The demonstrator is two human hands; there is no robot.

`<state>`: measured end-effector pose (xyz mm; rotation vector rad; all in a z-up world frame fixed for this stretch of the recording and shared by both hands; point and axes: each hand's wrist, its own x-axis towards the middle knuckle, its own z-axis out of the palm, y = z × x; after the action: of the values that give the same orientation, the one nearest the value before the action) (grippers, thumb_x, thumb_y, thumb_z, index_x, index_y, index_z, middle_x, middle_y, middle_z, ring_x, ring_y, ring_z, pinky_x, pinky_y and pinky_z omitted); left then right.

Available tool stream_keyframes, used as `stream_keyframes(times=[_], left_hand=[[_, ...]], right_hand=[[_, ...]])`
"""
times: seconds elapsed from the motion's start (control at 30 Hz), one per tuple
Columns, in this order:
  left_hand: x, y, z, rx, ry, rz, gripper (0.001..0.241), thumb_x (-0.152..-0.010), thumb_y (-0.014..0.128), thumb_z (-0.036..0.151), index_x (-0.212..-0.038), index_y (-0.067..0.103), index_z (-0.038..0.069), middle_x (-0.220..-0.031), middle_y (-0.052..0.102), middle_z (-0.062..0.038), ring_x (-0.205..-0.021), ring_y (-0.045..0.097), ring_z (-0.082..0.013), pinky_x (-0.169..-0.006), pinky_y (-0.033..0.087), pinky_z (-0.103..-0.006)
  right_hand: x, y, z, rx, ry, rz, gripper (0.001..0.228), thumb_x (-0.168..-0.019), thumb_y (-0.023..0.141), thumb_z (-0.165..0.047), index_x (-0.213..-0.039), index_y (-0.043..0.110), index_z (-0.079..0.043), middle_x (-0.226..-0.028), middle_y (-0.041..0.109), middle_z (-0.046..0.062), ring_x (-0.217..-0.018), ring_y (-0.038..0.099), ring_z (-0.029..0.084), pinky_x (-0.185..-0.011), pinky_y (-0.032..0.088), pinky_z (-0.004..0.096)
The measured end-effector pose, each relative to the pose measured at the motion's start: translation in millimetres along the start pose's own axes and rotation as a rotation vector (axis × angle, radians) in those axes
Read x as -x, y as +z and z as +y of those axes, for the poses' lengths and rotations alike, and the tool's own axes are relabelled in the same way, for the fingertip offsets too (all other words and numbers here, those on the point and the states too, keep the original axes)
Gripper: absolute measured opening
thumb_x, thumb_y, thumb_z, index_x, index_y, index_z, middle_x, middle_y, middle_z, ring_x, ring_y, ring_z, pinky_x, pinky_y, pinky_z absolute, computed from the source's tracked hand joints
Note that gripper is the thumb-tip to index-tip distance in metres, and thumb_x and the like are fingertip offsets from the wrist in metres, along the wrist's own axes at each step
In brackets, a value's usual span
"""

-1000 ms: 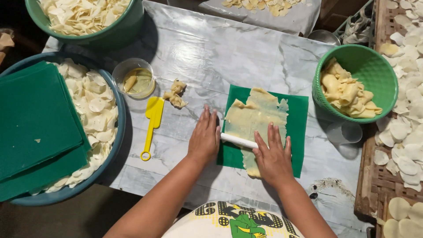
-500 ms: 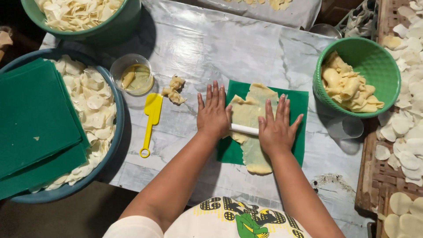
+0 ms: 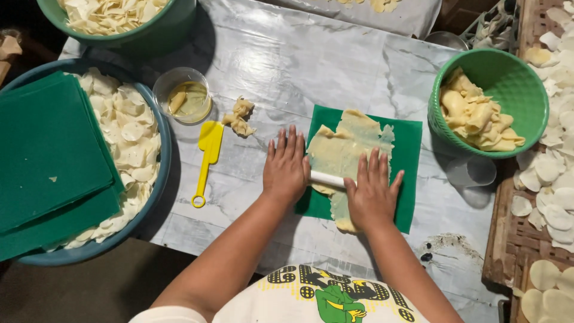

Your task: Rolling out small pieces of dough into thin sheets using a rolling pin on a mat

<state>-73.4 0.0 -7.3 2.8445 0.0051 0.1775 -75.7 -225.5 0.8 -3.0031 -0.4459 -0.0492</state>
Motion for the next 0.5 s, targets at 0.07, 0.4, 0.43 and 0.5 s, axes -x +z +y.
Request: stream_keyframes(times=[0.07,0.4,0.43,0.5], left_hand=[[-8,-6,3,0.009,-0.030,-0.043,0.065,-0.105,0.031,0.038,-0.162,0.027,0.007,-0.171,0.017,-0.017,-0.158,0.013,-0.0364,-0.126,0.009,-0.0554],[-14,-31,3,0.041,-0.120,-0.107,0.067,-0.102,0.037,0.034,-0.162,0.026,0.004,-0.171,0.012,-0.020,-0.159,0.006,-0.0365,-0.125,-0.003,-0.0618],[-20,-29,4,0.040,-0.116,-0.105,0.067,-0.102,0.037,0.034,-0.162,0.026,0.004,-0.171,0.012,-0.020,-0.159,0.006,-0.0365,-0.125,-0.003,-0.0618],[-31,-24,6,0.036,-0.154,-0.158,0.070,-0.105,0.028,0.043,-0.165,0.015,0.007,-0.173,0.000,-0.016,-0.160,-0.003,-0.0318,-0.127,-0.006,-0.0590]], right_hand=[[-10,-3,-1,-0.011,0.015,-0.031,0.073,-0.106,0.031,-0.057,-0.163,0.028,-0.010,-0.173,0.015,0.017,-0.160,0.010,0.034,-0.121,0.001,0.074],[-17,-4,26,-0.196,0.117,-0.024,0.059,-0.112,0.026,-0.050,-0.161,0.034,-0.018,-0.174,0.017,0.011,-0.160,0.012,0.031,-0.119,0.001,0.076],[-25,0,24,-0.197,0.120,-0.020,0.059,-0.112,0.026,-0.050,-0.161,0.034,-0.018,-0.174,0.017,0.011,-0.160,0.012,0.031,-0.119,0.001,0.076],[-39,8,21,-0.063,0.183,-0.087,0.063,-0.109,0.022,-0.054,-0.165,0.024,-0.024,-0.175,0.006,0.011,-0.162,0.003,0.027,-0.121,-0.002,0.074]])
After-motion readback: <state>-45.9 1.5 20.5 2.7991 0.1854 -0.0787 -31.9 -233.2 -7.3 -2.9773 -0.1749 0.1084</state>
